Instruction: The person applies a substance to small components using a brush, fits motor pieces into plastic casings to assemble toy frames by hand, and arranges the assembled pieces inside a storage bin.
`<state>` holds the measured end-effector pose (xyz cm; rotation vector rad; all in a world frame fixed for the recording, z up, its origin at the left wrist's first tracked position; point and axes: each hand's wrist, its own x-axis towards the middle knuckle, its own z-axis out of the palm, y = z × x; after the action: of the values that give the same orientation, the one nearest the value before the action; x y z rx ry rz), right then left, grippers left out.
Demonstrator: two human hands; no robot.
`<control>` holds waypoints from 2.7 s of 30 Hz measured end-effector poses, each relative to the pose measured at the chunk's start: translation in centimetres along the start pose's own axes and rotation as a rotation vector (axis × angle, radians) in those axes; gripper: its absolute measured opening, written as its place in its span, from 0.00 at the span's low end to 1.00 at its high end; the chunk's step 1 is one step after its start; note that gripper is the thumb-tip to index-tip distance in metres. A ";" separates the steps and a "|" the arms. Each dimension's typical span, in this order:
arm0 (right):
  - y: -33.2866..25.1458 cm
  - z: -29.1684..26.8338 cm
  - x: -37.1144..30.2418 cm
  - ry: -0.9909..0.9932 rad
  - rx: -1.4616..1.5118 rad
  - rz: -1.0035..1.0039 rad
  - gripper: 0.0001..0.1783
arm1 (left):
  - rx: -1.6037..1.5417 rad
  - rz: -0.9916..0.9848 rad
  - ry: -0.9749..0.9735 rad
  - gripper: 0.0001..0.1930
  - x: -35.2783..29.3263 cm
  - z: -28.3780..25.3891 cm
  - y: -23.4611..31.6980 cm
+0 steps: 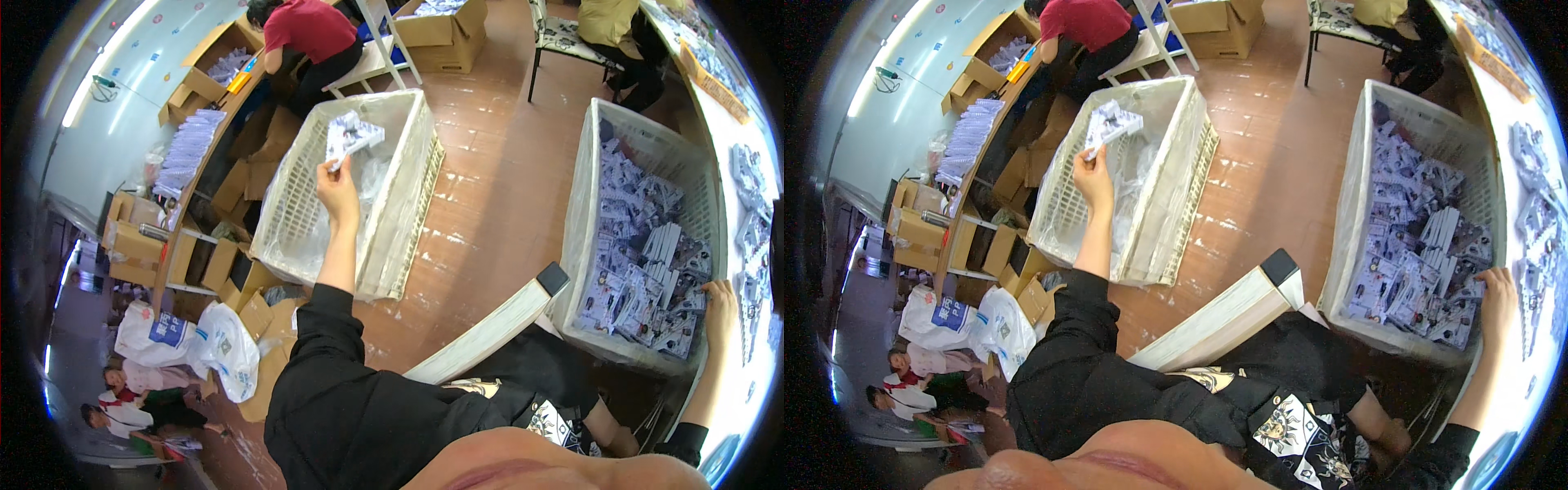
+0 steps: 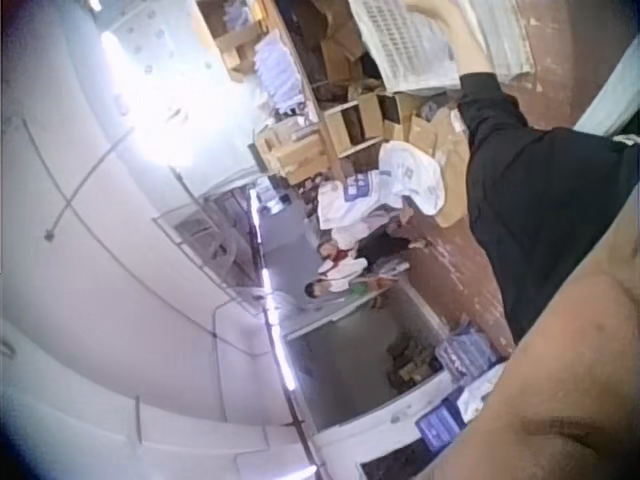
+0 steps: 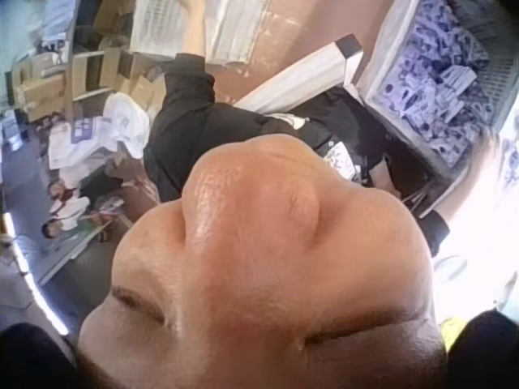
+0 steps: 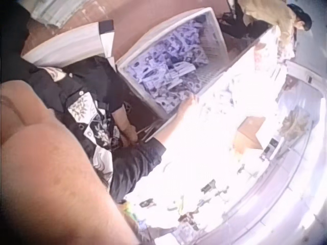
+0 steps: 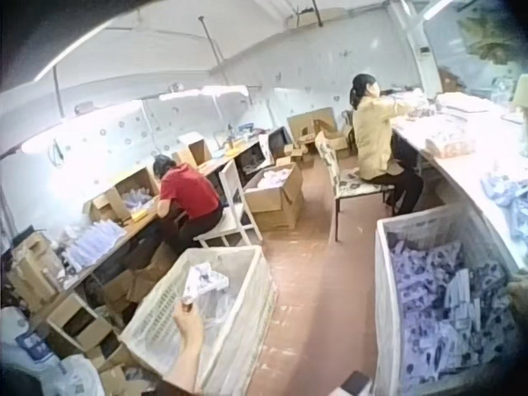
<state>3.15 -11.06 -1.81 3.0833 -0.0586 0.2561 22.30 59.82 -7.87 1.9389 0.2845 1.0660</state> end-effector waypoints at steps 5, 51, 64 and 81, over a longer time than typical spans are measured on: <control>0.2 1.0 0.4 0.018 -0.033 0.030 0.12 | -0.119 0.089 0.092 0.11 0.1 0.8 -0.3; 2.1 2.1 0.0 0.004 -0.054 0.039 0.17 | -0.383 -0.232 0.109 0.11 -0.6 1.3 -4.1; 1.2 2.4 0.8 -0.029 -0.055 0.040 0.17 | -0.303 -0.098 0.119 0.09 7.7 -3.8 -1.6; 1.1 1.6 0.3 -0.002 -0.049 0.013 0.19 | 0.081 0.091 0.007 0.11 8.6 -2.9 -2.4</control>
<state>3.66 -12.26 -3.30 3.0360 -0.0839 0.2483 25.74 67.74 -4.07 2.0372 0.2487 1.1354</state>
